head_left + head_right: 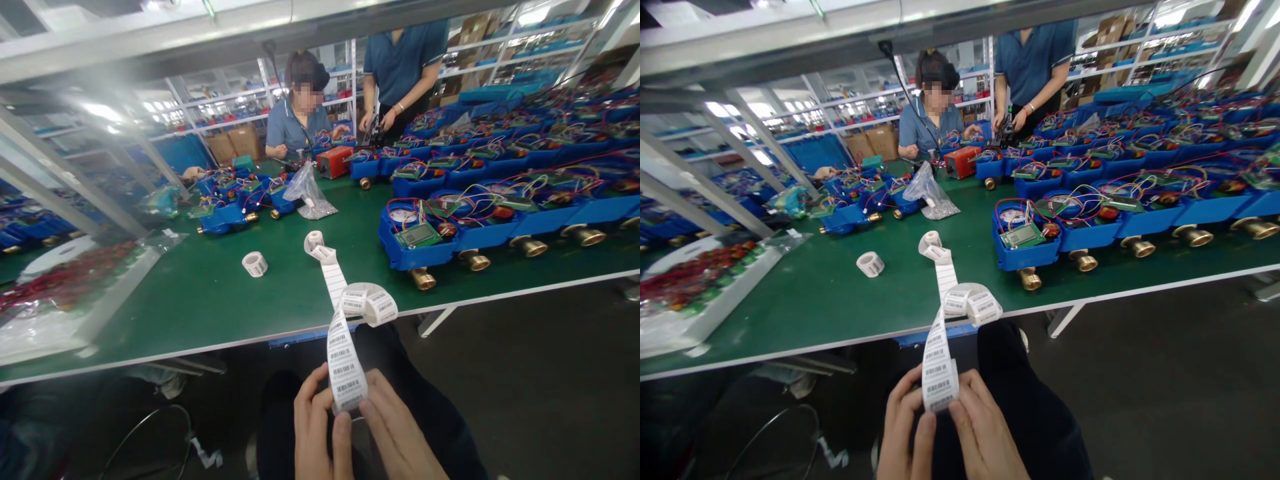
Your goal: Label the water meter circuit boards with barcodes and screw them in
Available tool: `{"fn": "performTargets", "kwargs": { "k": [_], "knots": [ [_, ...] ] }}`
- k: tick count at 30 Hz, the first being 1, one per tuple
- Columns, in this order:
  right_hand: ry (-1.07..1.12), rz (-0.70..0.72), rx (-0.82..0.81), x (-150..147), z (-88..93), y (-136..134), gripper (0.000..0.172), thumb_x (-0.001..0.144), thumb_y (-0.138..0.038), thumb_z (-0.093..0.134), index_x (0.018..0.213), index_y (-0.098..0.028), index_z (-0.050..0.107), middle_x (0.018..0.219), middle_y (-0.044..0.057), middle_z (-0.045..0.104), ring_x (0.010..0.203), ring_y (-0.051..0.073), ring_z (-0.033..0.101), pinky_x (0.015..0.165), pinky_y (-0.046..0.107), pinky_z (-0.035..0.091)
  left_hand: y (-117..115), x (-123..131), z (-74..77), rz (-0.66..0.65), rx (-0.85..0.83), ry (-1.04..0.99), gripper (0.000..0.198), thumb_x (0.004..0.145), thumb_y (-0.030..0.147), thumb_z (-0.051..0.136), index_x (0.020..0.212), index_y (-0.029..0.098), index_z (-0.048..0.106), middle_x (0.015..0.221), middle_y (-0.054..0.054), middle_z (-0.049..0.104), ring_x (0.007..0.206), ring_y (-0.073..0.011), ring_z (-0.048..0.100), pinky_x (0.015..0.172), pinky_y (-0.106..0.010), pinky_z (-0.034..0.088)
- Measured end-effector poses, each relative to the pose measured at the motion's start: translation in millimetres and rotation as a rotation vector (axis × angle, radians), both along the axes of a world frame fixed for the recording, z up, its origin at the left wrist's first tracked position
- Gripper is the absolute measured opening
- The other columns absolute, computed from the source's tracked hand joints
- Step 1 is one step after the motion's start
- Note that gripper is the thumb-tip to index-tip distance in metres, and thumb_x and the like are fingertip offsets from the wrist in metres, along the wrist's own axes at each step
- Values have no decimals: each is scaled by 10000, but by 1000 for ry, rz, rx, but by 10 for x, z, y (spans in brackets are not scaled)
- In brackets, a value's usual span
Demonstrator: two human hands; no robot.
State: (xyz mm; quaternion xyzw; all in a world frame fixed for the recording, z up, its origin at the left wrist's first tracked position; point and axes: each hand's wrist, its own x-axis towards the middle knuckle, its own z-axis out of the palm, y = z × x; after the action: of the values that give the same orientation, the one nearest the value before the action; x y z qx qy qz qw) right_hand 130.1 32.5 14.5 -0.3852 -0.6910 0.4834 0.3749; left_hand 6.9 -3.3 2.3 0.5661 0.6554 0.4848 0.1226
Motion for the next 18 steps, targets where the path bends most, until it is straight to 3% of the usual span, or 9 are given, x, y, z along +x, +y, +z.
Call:
{"fn": "performTargets", "kwargs": {
  "k": [3,7,10,13,16,18],
  "knots": [
    [54,29,-54,17,-46,-6,299,991,-318,377,1115,-232,635,1067,76,582,997,200,563,906,295,471,15,-80,36,13,-55,-322,298,878,447,549,851,197,709,1186,-109,603,1111,-248,582,919,-362,496],
    [247,-245,-274,4,-123,2,303,947,-428,482,1183,-251,552,1179,64,554,1109,203,526,949,290,432,71,-217,-24,-8,-169,-924,410,792,535,649,976,177,727,1092,-121,685,1076,-269,628,928,-366,514],
    [552,-113,-599,-79,-84,10,429,913,-474,539,1278,-250,511,1292,76,551,1201,224,510,1035,349,387,96,-254,-79,-49,-228,-1195,444,771,519,686,1048,173,714,1105,-130,694,1093,-278,626,988,-405,480],
    [841,51,-890,-180,17,6,499,910,-490,540,1339,-242,482,1289,97,589,1168,242,563,975,394,441,90,-224,-96,-6,-214,-1144,455,776,508,686,1077,168,704,1176,-134,665,1113,-269,616,986,-363,475],
    [985,71,-997,-233,87,8,500,925,-468,528,1370,-250,456,1287,104,605,1141,244,589,930,411,468,78,-192,-89,74,-204,-949,444,797,527,653,1051,166,709,1243,-121,625,1085,-239,624,935,-285,489],
    [1031,74,-1029,-242,97,19,451,937,-442,523,1336,-231,498,1254,101,630,1119,236,604,937,413,467,78,-190,-84,59,-209,-873,443,814,537,626,1038,165,711,1253,-118,612,1048,-220,635,900,-256,499]
  ]
}}
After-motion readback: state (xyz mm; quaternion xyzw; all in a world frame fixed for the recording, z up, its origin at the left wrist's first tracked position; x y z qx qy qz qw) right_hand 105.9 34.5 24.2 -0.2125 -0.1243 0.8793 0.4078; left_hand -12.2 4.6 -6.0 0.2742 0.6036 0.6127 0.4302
